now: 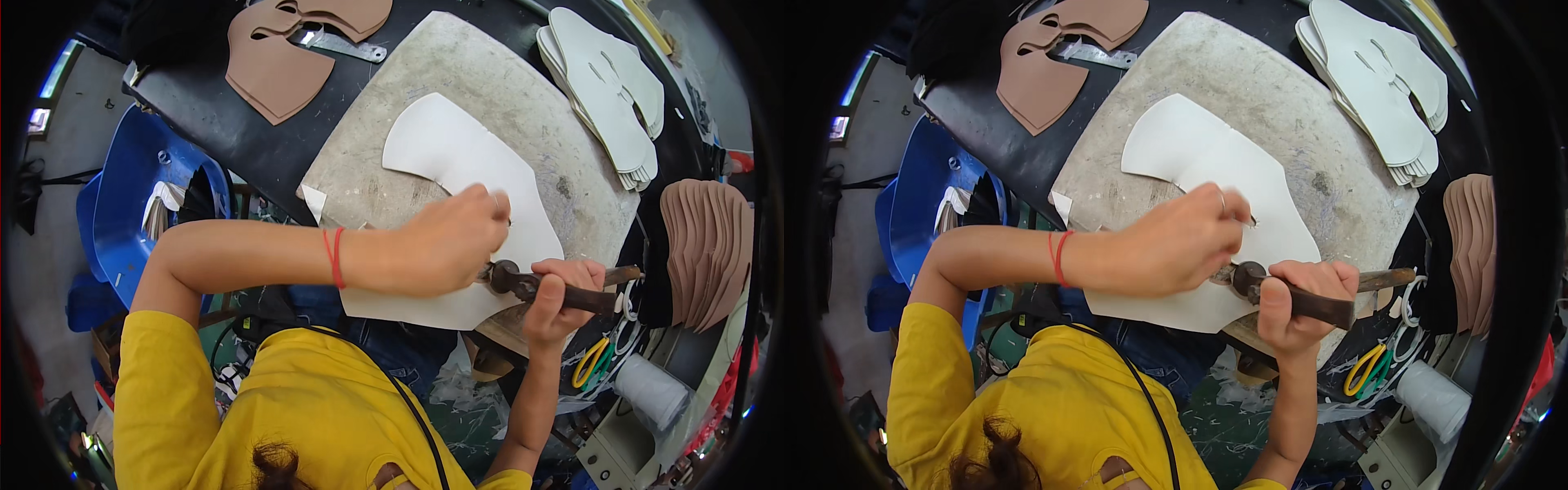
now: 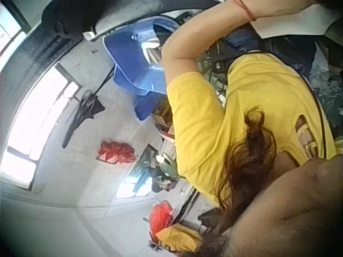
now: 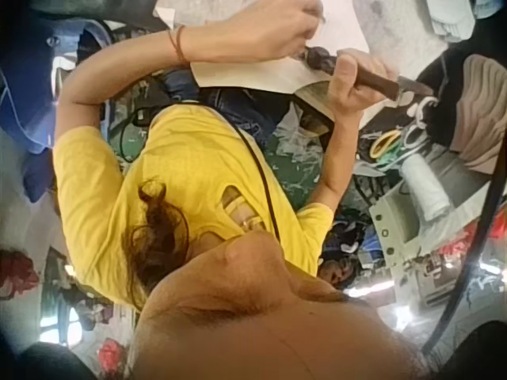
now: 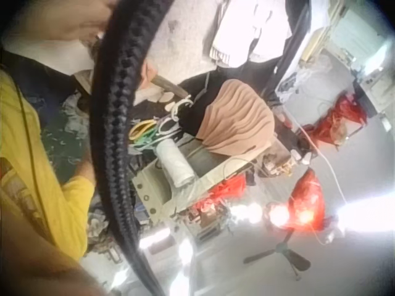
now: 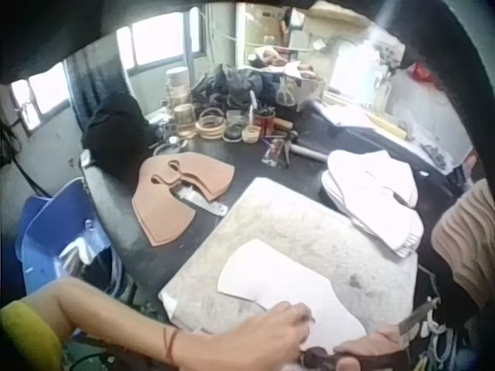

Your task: Hammering and assembling components of shoe uppers at a manufacturing workstation.

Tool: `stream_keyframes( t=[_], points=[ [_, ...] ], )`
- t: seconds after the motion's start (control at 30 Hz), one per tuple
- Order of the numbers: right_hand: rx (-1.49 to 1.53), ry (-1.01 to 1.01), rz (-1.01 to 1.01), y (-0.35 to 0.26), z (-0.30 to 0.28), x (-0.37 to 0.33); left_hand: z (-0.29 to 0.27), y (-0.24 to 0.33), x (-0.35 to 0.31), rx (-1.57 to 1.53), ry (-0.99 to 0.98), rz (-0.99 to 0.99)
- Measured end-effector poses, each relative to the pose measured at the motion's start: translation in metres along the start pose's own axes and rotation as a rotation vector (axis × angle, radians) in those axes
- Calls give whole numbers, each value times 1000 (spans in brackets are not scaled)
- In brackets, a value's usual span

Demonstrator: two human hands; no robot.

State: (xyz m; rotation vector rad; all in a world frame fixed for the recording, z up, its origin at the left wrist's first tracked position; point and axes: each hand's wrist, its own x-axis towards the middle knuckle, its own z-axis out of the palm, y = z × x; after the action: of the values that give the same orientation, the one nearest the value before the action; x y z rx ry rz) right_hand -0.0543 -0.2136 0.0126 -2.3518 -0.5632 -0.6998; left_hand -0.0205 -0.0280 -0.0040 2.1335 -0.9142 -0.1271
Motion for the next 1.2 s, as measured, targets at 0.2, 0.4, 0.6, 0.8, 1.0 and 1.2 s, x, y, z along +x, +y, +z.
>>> stream_keyframes(
  t=[0.2,0.4,0.6,0.8,1.0,1.2],
  points=[
    [-188,32,-6,2,6,-9,8,1,-5,-204,37,-119],
    [58,-161,61,-3,3,19,-16,1,-21,15,110,-220],
    [62,-37,-17,-8,31,19,-17,-6,-21,-98,51,-221],
    [68,-16,-44,-31,7,35,-23,-11,-20,-62,-10,-193],
    [-9,-249,-133,-24,32,36,-21,-24,-25,-113,53,-109],
    [-118,-273,-218,-34,40,47,-27,-26,-19,-126,18,-62]
  ],
)
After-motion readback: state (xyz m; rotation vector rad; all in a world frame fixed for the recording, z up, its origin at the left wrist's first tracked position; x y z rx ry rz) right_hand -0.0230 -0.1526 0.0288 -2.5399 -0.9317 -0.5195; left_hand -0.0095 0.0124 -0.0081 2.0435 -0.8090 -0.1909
